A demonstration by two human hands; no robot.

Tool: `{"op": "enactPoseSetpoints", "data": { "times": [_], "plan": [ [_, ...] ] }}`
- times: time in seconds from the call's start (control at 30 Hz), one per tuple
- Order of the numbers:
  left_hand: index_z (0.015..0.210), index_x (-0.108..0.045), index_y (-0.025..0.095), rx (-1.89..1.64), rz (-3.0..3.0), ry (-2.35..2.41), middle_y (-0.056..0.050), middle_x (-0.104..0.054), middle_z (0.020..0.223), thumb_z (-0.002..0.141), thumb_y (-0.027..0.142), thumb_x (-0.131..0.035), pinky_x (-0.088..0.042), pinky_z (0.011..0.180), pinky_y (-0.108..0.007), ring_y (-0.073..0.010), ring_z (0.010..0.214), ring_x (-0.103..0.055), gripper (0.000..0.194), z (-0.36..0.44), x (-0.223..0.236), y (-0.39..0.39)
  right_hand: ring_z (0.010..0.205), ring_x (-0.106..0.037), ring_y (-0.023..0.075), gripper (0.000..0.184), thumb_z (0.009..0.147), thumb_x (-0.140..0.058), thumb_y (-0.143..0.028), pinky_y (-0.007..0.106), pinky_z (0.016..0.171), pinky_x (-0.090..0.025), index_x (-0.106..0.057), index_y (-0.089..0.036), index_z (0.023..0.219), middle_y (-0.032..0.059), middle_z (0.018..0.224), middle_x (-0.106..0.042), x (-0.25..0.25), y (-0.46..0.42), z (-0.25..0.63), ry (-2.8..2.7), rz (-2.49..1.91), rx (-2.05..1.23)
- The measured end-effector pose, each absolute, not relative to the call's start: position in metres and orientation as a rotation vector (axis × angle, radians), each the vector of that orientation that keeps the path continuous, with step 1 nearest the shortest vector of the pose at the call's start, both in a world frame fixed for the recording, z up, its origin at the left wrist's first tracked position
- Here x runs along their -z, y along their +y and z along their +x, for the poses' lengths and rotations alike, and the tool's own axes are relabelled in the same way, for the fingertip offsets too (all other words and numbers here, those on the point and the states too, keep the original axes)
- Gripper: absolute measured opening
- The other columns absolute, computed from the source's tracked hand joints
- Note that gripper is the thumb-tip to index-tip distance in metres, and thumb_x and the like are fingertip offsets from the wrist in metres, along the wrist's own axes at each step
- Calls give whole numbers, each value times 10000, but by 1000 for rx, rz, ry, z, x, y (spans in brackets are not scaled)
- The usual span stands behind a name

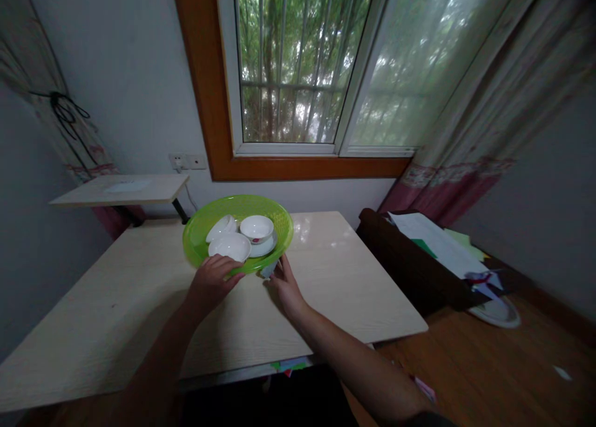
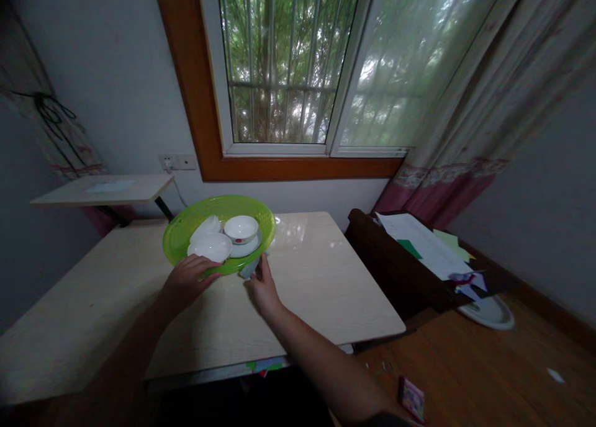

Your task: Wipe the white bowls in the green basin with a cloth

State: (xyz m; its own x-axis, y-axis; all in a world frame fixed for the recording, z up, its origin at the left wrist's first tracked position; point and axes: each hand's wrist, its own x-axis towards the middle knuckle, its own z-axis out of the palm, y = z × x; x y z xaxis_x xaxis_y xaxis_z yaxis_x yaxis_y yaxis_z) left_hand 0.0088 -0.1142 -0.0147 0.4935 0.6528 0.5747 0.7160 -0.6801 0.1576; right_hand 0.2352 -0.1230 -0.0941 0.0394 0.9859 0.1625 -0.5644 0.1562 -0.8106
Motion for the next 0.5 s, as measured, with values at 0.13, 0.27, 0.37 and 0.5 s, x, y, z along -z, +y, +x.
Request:
{"op": "enactPoseSetpoints", "data": {
  "times": [0.13,0.27,0.37,0.5],
  "plan": [
    [1068,-740,218,970,-2484,-1294,-79,-770,992,1011,393,-642,-471,849,-417,-257,952,-676,209,40,15,-126,1475,-488,288,1040,605,-707,-59,442,1080,-551,-456,-415,1550,-14,1629,-499,95,-131,227,-778,-689,-1384],
    [1124,-738,229,967,-2493,-1299,-76,-778,1031,1022,363,-624,-475,898,-437,-255,983,-679,204,49,13,-130,1457,-509,288,1003,611,-696,-49,445,1084,-547,-492,-398,1528,-4,1600,-535,95,-132,229,-792,-671,-1362],
    [1207,-723,242,939,-2585,-1209,-68,-787,1102,1024,332,-620,-479,943,-438,-248,1023,-680,228,34,12,-125,1391,-570,281,949,614,-718,-63,441,1080,-546,-538,-376,1492,6,1553,-586,88,-121,238,-791,-663,-1329],
    [1193,-740,237,971,-2633,-1180,-81,-773,1206,996,420,-667,-497,967,-437,-257,1101,-683,279,-2,13,-113,1233,-657,260,857,657,-770,-112,428,992,-588,-580,-366,1453,19,1456,-666,74,-98,253,-801,-650,-1272]
  ]
}}
